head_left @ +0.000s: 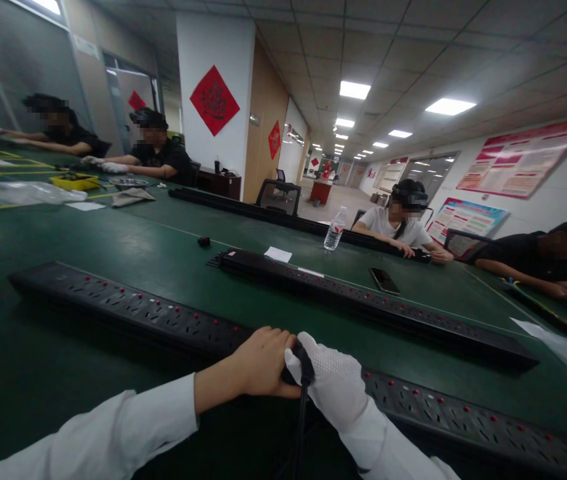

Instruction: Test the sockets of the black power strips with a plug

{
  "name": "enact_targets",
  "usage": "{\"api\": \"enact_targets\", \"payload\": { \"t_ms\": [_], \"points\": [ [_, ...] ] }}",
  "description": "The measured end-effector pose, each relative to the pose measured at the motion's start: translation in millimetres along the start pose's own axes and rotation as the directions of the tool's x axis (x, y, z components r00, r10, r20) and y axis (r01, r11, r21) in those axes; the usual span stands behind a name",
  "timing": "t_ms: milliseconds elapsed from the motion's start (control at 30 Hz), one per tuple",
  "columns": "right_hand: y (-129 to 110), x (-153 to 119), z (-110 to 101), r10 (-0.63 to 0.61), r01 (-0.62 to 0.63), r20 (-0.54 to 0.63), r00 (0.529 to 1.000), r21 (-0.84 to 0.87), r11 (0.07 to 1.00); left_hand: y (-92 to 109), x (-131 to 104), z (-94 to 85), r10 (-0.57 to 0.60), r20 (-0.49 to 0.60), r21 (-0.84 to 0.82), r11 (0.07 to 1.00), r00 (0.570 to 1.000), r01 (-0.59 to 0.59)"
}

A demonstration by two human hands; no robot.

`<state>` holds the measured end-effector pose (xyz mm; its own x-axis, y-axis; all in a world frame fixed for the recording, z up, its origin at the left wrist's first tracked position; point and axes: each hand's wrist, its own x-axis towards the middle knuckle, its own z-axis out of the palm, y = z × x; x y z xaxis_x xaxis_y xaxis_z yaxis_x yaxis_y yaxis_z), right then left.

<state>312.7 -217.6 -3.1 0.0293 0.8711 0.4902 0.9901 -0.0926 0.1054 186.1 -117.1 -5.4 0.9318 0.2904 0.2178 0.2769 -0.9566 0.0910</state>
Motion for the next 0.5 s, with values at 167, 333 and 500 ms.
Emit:
{"api": "enact_targets", "payload": {
  "t_ms": [167, 333, 500],
  "points": [
    [15.6, 9.7, -10.0, -0.176, 0.128, 0.156, 0.972, 0.274, 0.953, -3.9, 1.6, -4.2, 0.012, 0.035, -0.033, 0.999, 0.999, -0.011],
    [23.9, 14.5, -10.0, -0.216, 0.132, 0.201, 0.955, 0.364, 0.922, -18.0, 3.7, -18.0, 0.142, 0.153, -0.216, 0.970, 0.978, -0.107],
    [26.2, 12.3, -2.6, -0.215, 0.119, 0.188, 0.958, 0.420, 0.900, -33.1, 7.2, -28.1, 0.190, 0.246, -0.377, 0.922, 0.950, -0.087]
  ]
}}
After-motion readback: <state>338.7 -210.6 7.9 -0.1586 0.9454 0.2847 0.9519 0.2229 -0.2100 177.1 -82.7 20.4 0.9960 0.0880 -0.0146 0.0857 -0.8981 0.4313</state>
